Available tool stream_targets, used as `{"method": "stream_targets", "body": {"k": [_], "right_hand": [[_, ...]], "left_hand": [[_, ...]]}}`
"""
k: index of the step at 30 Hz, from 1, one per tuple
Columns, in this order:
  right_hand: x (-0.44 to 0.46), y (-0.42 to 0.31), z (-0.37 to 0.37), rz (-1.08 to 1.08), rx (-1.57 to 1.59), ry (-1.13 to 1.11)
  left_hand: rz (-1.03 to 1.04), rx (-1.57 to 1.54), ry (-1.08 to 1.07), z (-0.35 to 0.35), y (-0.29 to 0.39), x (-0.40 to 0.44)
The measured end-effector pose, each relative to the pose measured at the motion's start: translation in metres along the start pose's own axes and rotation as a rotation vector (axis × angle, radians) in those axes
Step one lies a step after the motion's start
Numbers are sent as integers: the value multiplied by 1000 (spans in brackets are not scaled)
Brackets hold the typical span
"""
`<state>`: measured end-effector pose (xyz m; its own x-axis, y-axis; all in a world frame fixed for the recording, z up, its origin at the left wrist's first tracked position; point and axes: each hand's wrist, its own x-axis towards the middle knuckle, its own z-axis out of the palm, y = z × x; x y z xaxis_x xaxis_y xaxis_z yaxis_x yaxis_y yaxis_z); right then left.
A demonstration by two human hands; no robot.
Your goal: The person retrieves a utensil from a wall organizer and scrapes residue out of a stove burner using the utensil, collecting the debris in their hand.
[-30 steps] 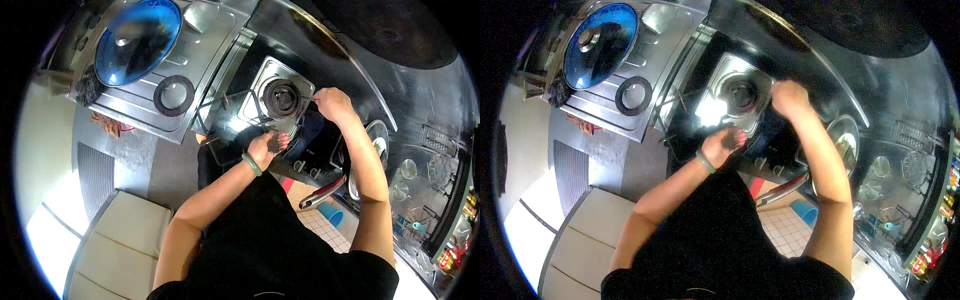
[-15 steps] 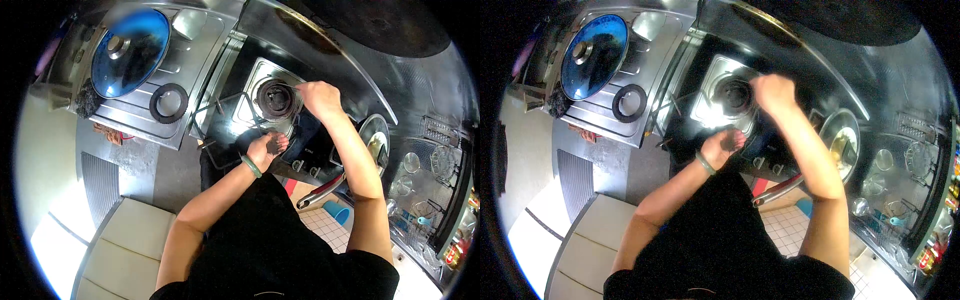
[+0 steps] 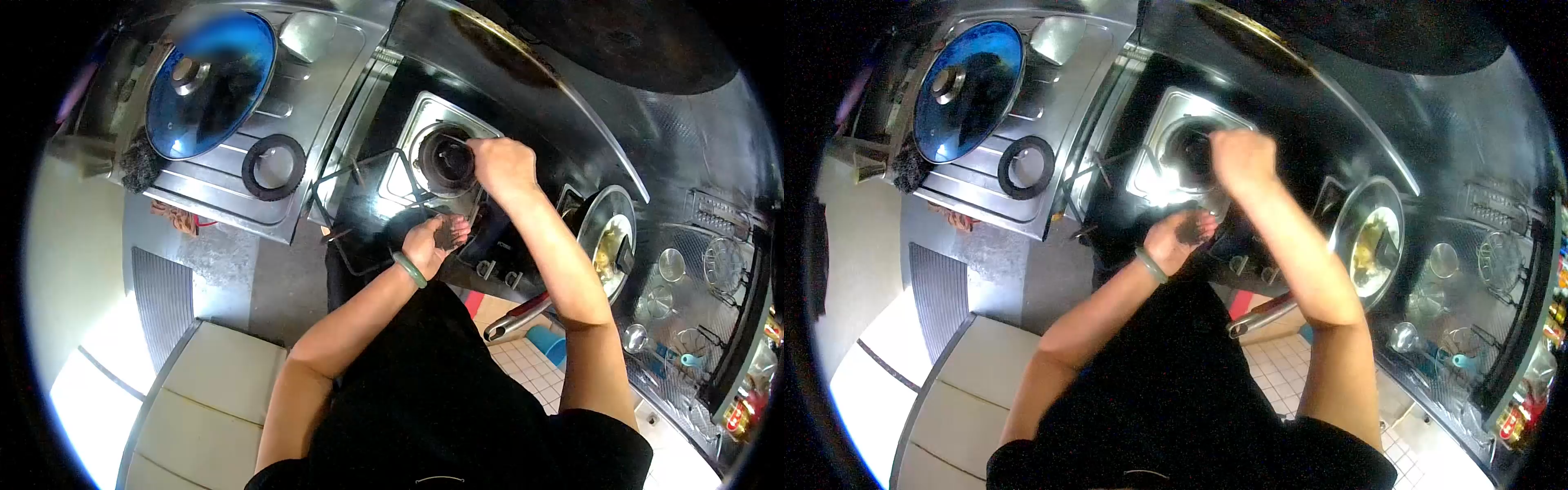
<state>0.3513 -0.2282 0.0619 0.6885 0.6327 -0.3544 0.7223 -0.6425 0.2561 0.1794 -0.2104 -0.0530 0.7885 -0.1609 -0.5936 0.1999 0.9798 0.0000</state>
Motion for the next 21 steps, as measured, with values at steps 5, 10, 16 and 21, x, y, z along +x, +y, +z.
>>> {"method": "stream_targets", "body": {"k": [5, 10, 16, 21], "right_hand": [[-14, -10, 12, -76, 58, 51], [-9, -8, 13, -37, -15, 105], [-36, -42, 8, -232, -249, 187], [-36, -25, -3, -222, -123, 165]], "left_hand": [[3, 19, -17, 3, 0, 0], [-4, 17, 11, 4, 2, -1], [27, -33, 39, 13, 2, -10], [23, -6, -2, 9, 3, -7]]}}
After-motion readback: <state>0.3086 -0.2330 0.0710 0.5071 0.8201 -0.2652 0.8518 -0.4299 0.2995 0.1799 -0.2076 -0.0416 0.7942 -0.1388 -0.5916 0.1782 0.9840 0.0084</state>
